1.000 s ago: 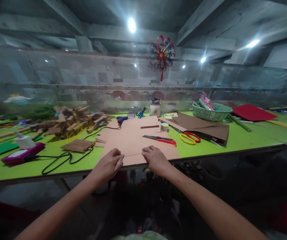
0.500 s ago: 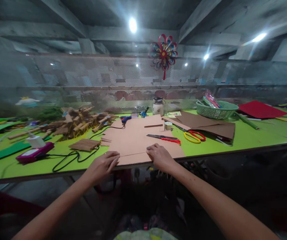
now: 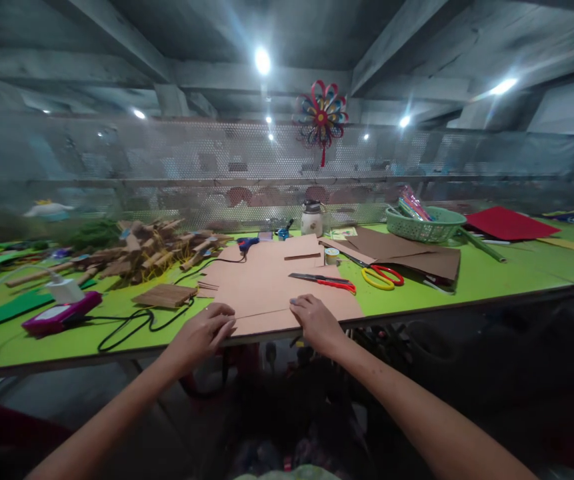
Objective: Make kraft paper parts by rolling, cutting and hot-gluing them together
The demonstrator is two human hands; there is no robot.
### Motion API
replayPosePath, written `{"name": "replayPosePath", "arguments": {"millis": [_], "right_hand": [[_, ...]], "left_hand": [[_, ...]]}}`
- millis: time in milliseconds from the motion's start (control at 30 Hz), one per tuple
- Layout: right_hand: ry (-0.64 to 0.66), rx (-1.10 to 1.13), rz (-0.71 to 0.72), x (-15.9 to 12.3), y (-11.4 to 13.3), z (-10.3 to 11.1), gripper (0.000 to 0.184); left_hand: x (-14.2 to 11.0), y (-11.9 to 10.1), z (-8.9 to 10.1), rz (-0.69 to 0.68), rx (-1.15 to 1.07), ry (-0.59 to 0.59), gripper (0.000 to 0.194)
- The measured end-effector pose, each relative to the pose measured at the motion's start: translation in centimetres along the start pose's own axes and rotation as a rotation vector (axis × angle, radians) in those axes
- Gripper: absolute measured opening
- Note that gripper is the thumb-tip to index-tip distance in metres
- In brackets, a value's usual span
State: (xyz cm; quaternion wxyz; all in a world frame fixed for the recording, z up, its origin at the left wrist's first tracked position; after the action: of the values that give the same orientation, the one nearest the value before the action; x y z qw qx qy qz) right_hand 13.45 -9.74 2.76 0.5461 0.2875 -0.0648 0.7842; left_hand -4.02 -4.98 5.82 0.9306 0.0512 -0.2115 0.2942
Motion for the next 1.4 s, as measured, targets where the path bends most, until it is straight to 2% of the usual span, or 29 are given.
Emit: {"name": "replayPosePath", "arguments": {"millis": [100,167,233,300,367,433,533,633,767,933,1167,1400], "right_hand": [[-0.007,0.023,0.013,-0.1,0.4,0.1,0.030],[-0.022,0.067,0.016,-0.1,0.3,0.6,0.027],[-0.043,0.115,0.010,0.1,-0.4,1.5,0.024],[-0.067,0.109,-0.010,0.6,-1.9,2.8,0.022],[-0.077,0.013,-0.058,1.5,-4.2,4.2,0.020],[-0.015,-0.138,-0.137,2.5,-6.9,4.8,0.017],[0.188,-0.292,-0.217,3.3,-10.3,4.1,0.017],[0.291,-0.278,-0.230,3.4,-11.8,3.2,0.017],[0.280,-0.133,-0.175,3.4,-12.4,2.9,0.018],[0.205,-0.045,-0.169,3.3,-13.0,4.0,0.024],[0.192,0.096,-0.084,2.1,-10.8,5.0,0.023],[0.193,0.078,-0.123,0.6,-10.0,5.0,0.021]], "left_hand": [[3.7,-0.9,-0.2,-0.073,0.085,0.071,0.037],[6.5,-1.2,-1.3,-0.092,0.102,0.125,0.038],[8.8,-1.0,-2.6,-0.082,0.111,0.126,0.036],[10.0,-0.4,-3.4,-0.057,0.106,0.051,0.033],[10.1,0.0,-4.3,-0.053,0.071,0.001,0.034],[9.8,0.3,-5.0,-0.070,0.029,-0.014,0.036],[9.3,0.3,-5.4,-0.107,-0.004,-0.004,0.035],[9.3,0.2,-5.2,-0.106,-0.007,-0.002,0.034],[9.3,0.3,-4.4,-0.052,-0.037,-0.023,0.034],[9.3,0.5,-4.1,0.000,-0.127,-0.021,0.027],[9.3,0.8,-4.5,0.040,-0.158,0.018,0.022],[9.5,0.6,-4.7,0.045,-0.142,0.035,0.023]]}}
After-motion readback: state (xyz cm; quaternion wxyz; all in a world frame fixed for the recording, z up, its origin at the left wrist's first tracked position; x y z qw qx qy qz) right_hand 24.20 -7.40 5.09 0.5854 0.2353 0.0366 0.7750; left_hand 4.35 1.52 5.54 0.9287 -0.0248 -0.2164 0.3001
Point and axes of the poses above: each hand's wrist, its own x-axis towards the middle knuckle, its own z-axis out of the back of the hand, y = z × x, the point moved 10 cm from there along x, towards the middle knuckle, and after that the axes turned 2 degrees about x, right-handed, at the moved point
